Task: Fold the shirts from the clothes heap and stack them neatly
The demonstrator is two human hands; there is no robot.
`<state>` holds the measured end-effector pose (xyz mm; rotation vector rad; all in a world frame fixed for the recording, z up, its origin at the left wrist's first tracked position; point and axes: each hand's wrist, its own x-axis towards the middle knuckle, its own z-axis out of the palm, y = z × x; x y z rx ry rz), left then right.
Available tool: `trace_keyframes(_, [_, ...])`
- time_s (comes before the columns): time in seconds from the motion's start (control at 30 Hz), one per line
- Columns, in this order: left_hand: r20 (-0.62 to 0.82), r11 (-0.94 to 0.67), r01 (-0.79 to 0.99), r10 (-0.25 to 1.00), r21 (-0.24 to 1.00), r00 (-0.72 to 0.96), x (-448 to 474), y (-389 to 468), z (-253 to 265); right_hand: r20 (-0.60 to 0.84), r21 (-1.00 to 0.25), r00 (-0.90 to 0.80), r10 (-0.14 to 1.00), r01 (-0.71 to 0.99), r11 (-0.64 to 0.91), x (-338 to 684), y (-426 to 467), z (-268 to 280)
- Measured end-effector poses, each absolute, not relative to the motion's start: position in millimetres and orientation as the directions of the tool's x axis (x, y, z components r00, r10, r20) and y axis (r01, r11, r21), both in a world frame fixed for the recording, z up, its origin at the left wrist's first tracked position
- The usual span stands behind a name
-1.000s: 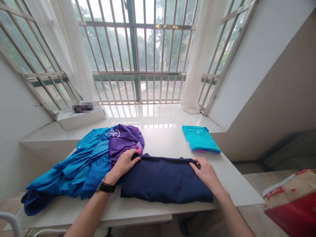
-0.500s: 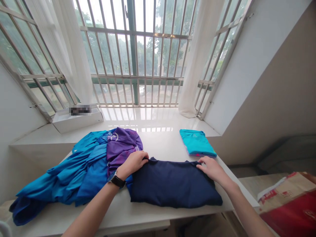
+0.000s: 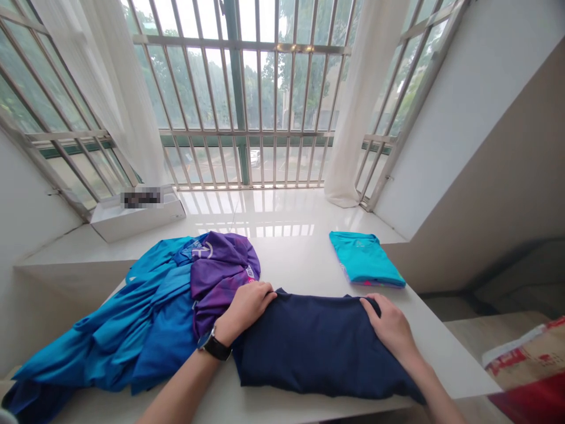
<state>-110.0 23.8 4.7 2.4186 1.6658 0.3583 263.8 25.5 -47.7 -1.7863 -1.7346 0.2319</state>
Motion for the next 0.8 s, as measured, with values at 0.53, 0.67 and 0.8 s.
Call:
trace_keyframes(0.53, [0.156, -0.25, 0.862, 0.967, 0.441, 0.201, -112.4, 28.4, -2.9, 0.211, -0.728, 0.223, 0.952, 0.686, 0.001, 277.8, 34.9, -55.9])
trace_keyframes(0.67, [0.162, -0.258, 0.872, 0.965, 0.416, 0.208, -113.5, 27.7, -1.5, 0.272, -0.666, 0.142, 0.952, 0.742, 0.079, 284.9, 36.9, -50.7])
trace_keyframes(0.8, [0.279, -0.318, 0.893, 0.932, 0.318, 0.233, -105.5, 21.2, 8.7, 0.513, -0.342, -0.014, 0.859, 0.914, 0.219, 276.7, 22.1, -28.5])
